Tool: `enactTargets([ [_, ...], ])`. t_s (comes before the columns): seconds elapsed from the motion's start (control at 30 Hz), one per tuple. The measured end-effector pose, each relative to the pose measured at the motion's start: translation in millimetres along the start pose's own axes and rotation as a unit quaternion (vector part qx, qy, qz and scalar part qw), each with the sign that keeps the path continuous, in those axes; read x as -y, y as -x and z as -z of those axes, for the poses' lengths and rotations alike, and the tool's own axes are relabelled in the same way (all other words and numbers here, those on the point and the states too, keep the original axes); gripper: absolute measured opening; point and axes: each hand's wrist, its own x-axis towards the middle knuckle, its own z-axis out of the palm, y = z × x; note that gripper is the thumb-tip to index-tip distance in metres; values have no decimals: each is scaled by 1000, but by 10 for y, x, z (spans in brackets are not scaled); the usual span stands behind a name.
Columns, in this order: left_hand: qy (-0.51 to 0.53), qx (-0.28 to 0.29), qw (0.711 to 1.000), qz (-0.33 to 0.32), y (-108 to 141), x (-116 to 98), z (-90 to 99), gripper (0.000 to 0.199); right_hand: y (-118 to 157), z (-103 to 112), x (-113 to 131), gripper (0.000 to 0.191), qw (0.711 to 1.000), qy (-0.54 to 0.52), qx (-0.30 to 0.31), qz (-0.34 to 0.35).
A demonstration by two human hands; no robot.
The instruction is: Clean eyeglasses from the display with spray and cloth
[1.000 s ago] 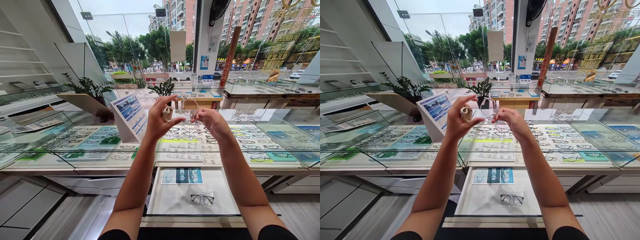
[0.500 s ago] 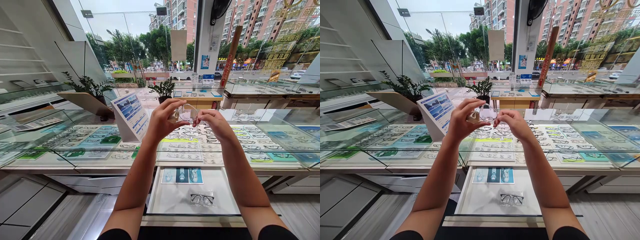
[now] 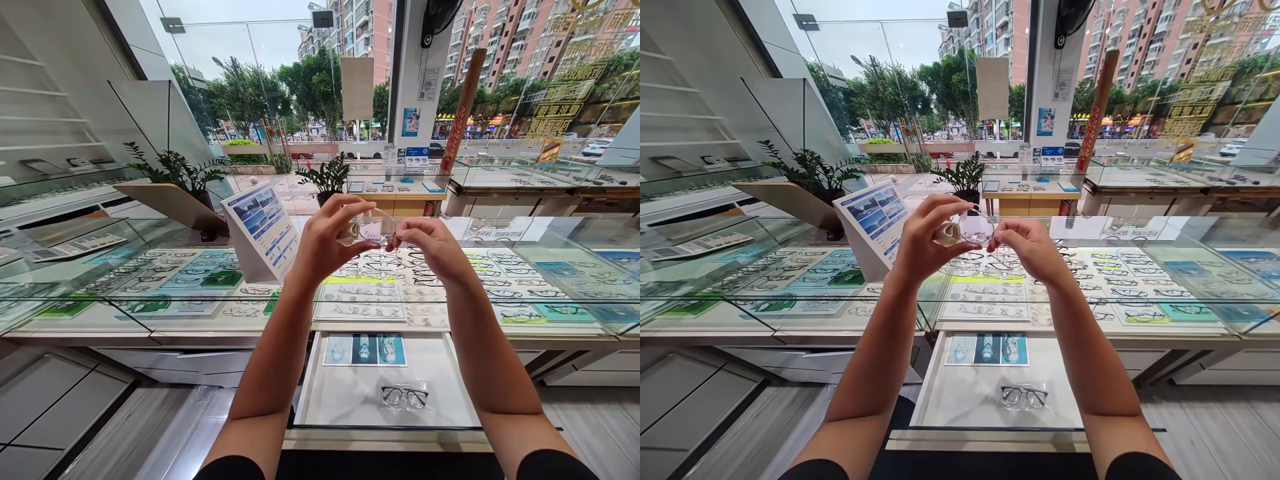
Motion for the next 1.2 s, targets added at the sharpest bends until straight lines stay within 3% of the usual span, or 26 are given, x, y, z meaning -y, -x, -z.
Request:
enactTargets([
  [0.23, 1, -9, 1000, 16, -9, -27, -1, 62, 25, 23, -7, 25, 997, 59, -35, 31],
  [0.57, -36, -78, 993, 77, 41, 159, 40, 72, 13, 24, -96, 17, 964, 117, -200, 133],
  [0.8, -41, -133, 984, 109, 69, 196, 78, 72, 10, 2, -160, 55, 946, 207, -193, 157],
  [1.2, -8, -175, 973, 152, 56, 83, 11, 71, 56, -108, -43, 51, 917, 261, -243, 178],
])
